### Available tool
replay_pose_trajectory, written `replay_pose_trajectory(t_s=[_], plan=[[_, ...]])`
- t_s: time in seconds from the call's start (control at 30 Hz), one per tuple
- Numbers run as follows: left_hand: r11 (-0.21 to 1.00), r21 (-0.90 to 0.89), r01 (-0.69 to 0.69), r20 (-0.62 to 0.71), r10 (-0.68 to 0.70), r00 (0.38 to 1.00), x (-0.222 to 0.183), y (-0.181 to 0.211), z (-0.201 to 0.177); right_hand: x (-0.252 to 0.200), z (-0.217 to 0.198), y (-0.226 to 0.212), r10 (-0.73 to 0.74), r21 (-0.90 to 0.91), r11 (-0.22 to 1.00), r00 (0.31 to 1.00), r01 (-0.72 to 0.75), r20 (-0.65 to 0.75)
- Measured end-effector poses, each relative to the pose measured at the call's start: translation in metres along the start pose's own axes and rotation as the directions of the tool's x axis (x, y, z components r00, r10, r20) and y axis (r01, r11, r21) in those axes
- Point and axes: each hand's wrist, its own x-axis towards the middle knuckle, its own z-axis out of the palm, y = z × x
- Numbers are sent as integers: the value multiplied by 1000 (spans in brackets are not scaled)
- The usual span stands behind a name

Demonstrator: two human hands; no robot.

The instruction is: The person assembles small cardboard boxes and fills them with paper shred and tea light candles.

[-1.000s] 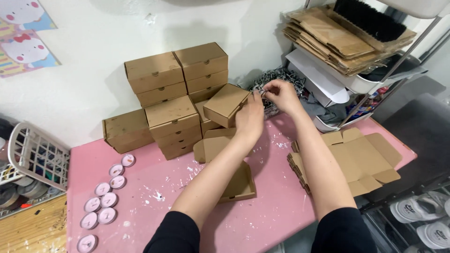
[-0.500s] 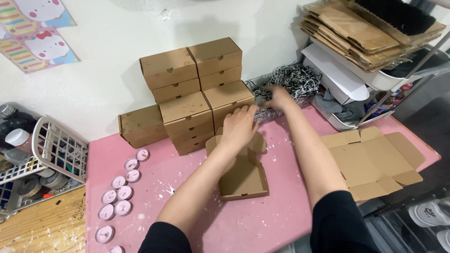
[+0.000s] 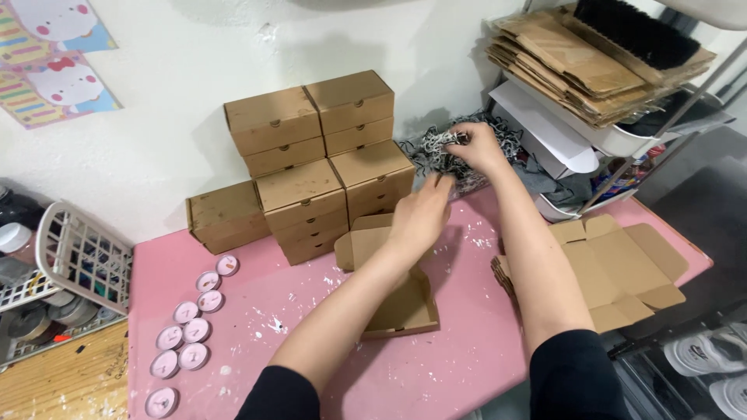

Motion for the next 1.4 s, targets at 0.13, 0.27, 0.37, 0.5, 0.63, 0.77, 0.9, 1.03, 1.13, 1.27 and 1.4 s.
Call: replay_pose_trajectory(t_s=[0.13, 0.27, 0.37, 0.5, 0.63, 0.77, 0.9, 1.03, 1.13, 1.27, 1.4], plan=[[976, 216, 13, -275, 49, 960, 50, 19, 24, -22, -21, -10, 65, 137, 988, 996, -73, 62], [931, 273, 241, -241, -176, 954, 98, 1, 56, -34, -40, -23, 43, 342, 935, 987, -94, 156], [948, 199, 250, -157, -221, 963, 109, -24, 70, -50, -66, -70, 96, 470, 857, 961, -212, 259], [986, 49, 158, -259, -140, 956, 87, -14, 21, -50, -53, -64, 146, 455, 820, 897, -346, 418], [990, -110, 86, -267, -112, 957, 51, 1, -34, -38, 12, 15, 244, 301, 883, 900, -360, 360], [957, -291, 1, -289, -89, 953, 12, 8, -79, -24, 29, 42, 126, -103, 987, 992, -126, -4], [928, -367, 61, -207, -145, 968, -27, 12, -124, -22, 22, 32, 167, -136, 971, 966, -196, -198], [917, -384, 106, -186, -189, 964, -52, 16, -151, -37, 5, -35, -161, -432, 902, 923, -6, -350], [875, -478, 79, -132, -160, 978, -64, 22, -160, -59, -5, -102, -265, -324, 939, 845, 116, -465], [833, -538, 131, 20, -143, 989, -80, 22, -155, -122, -22, -205, -189, 853, 507, 982, 119, -25], [864, -502, 35, -14, -49, 999, -98, 4, -123, -190, 9, -182, 116, 664, 602, 871, -443, 476]])
